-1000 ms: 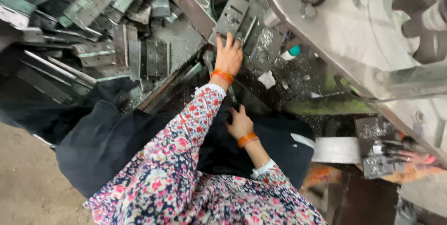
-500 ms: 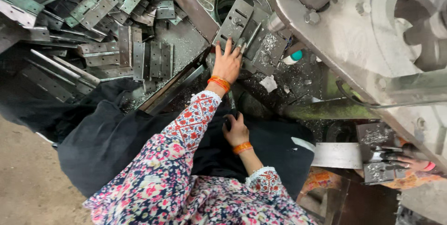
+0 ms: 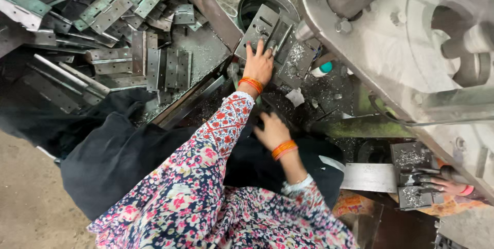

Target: The person places metal plates into a punching machine, presses a lever to operate the machine, and then places the finished parts into a metal bin.

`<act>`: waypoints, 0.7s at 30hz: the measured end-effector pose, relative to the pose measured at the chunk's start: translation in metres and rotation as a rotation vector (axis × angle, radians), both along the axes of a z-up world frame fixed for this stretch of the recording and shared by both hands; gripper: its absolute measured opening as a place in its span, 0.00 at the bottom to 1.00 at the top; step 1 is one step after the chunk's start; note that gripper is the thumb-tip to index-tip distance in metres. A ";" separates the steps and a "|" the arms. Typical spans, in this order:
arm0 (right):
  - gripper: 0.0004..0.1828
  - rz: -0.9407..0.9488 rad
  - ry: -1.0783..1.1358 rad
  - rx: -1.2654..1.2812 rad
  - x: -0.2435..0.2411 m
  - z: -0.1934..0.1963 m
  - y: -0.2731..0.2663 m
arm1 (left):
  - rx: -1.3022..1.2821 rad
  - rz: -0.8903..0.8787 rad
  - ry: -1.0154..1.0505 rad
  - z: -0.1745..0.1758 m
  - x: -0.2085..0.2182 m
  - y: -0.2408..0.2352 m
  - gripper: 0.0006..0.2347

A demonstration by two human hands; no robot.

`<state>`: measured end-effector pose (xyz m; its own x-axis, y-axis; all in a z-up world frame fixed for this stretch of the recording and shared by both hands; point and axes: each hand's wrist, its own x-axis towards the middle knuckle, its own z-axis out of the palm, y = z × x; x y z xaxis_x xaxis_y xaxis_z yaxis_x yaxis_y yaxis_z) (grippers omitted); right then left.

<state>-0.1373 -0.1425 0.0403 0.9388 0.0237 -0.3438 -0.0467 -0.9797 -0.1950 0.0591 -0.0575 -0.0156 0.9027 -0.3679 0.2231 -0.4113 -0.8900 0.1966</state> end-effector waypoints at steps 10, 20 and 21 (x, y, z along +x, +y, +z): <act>0.19 -0.067 -0.284 0.196 -0.049 -0.108 0.001 | -0.034 -0.003 -0.145 -0.013 0.017 0.005 0.18; 0.23 -0.010 -0.138 0.105 -0.020 -0.041 -0.007 | -0.019 -0.025 -0.128 -0.011 0.020 -0.001 0.20; 0.25 0.023 -0.124 0.073 -0.013 -0.028 -0.010 | 0.009 -0.042 -0.092 -0.011 0.018 -0.004 0.19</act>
